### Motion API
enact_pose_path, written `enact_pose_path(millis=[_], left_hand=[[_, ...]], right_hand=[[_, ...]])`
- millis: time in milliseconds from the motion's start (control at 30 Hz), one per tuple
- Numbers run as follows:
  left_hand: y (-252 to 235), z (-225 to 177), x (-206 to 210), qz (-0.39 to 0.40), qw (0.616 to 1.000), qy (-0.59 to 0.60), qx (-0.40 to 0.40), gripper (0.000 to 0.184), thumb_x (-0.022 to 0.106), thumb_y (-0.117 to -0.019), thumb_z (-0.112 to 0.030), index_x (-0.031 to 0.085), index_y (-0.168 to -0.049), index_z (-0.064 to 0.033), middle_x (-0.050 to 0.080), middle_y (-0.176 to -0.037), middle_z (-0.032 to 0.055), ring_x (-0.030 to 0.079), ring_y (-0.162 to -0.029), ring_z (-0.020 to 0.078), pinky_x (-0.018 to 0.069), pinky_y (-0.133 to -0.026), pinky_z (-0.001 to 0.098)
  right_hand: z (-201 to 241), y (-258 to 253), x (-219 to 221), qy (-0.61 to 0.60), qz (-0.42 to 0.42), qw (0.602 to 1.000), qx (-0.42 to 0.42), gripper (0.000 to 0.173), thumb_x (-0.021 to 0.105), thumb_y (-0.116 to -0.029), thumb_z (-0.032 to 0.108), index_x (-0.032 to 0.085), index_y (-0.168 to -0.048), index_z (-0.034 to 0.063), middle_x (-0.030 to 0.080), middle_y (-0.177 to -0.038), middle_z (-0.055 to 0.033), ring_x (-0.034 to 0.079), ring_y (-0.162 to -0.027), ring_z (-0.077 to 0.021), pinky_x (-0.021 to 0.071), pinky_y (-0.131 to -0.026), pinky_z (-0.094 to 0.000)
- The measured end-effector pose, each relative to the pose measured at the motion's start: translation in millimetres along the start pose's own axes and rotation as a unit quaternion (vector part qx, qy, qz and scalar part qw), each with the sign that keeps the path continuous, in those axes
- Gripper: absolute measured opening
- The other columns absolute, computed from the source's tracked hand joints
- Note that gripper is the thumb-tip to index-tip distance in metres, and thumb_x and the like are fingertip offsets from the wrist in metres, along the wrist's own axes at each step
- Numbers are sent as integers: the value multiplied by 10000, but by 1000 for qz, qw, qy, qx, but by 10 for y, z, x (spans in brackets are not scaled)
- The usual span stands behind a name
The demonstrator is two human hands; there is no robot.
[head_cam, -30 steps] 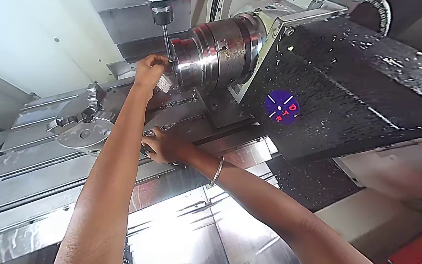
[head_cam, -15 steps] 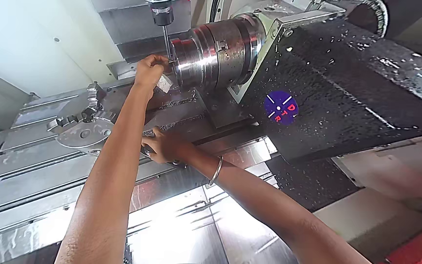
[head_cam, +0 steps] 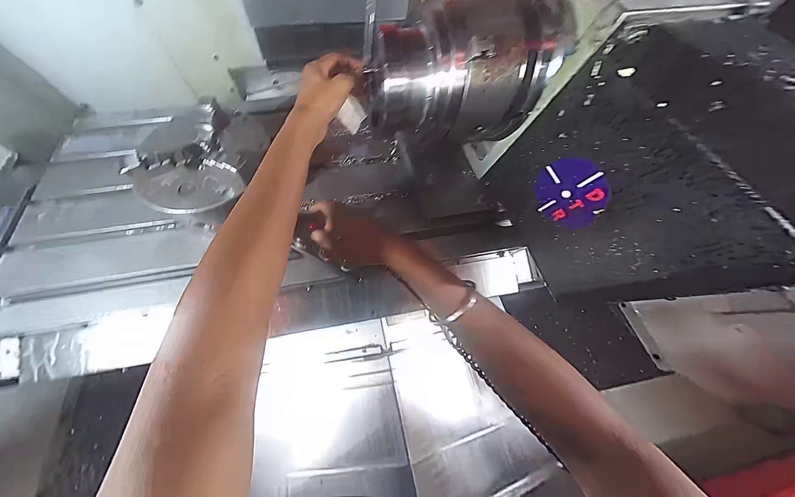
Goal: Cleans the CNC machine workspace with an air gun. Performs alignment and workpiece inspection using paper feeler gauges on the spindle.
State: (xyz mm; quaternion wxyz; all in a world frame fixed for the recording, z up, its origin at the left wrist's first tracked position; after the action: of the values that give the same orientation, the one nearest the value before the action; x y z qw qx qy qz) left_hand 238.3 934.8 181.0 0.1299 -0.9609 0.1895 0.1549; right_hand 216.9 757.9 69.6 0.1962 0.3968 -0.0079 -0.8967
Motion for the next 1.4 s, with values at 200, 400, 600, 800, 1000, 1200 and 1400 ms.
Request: enact_pose_path(millis=[200, 400, 600, 800, 1000, 1200, 1400], left_hand=[[8, 4, -72, 6, 999, 45, 18, 305, 641, -975, -137, 694, -1270, -80, 693, -1253, 53, 644, -1150, 118, 514, -1009, 335], [417, 120, -504, -54, 994, 94, 1, 408, 630, -1023, -261, 592, -1369, -48, 695, -1200, 100, 691, -1020, 160, 563, -913, 357], [1480, 433, -945, -102, 974, 182, -84, 267, 559, -1051, -294, 668, -1226, -124, 714, -887, 9, 655, -731, 102, 506, -600, 255], [2428, 907, -1054, -84, 940, 287, -166, 386, 417, -994, -166, 574, -1346, -185, 662, -965, -18, 593, -718, 57, 478, -591, 213], [2844, 873, -738, -73, 923, 330, -184, 487, 377, -915, -74, 551, -1356, -182, 650, -1022, 4, 586, -742, 58, 475, -612, 210], [2598, 541, -438, -10, 945, 318, -78, 423, 578, -935, 24, 590, -1329, -127, 671, -1120, 55, 650, -890, 126, 561, -732, 268], [1904, 64, -552, -20, 997, 58, 51, 203, 698, -936, -74, 737, -1135, -59, 747, -1000, 49, 705, -791, 130, 618, -721, 325]], right_hand=[[-259, 539, -90, 26, -30, 998, 41, 268, 604, -1021, 257, 686, -1209, 85, 686, -1061, -82, 676, -922, -188, 571, -852, -411], [-138, 670, 0, 141, -95, 984, 44, 322, 675, -981, 360, 734, -1090, 62, 707, -1008, -128, 689, -964, -286, 554, -887, -487], [-75, 647, 28, 155, -105, 982, 7, 274, 658, -994, 290, 734, -1072, 38, 702, -987, -126, 690, -912, -268, 561, -857, -468], [-60, 654, 46, 160, -97, 982, -11, 247, 641, -995, 225, 731, -1145, 50, 707, -1045, -123, 693, -899, -246, 568, -861, -437], [125, 684, -90, 24, -130, 991, -13, 493, 623, -986, 406, 603, -1405, 148, 650, -1212, -89, 666, -995, -179, 584, -822, -386], [158, 636, -220, -263, -190, 945, -25, 197, 715, -958, 166, 706, -1105, 35, 727, -892, -53, 693, -773, -106, 603, -732, -300], [-189, 803, -782, -285, -276, 918, -31, 244, 574, -1042, 153, 625, -1238, 18, 701, -951, -82, 708, -772, -161, 629, -707, -331]])
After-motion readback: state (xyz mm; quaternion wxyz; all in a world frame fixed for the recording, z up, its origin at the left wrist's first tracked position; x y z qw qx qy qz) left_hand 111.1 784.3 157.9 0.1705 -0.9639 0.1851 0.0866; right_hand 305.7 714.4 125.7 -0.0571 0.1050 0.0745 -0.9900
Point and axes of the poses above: each hand's wrist, its own y-axis away from the middle knuckle, its own x-axis out of the palm, z = x × y, the point moved 10 cm from there along -y, towards the middle knuckle
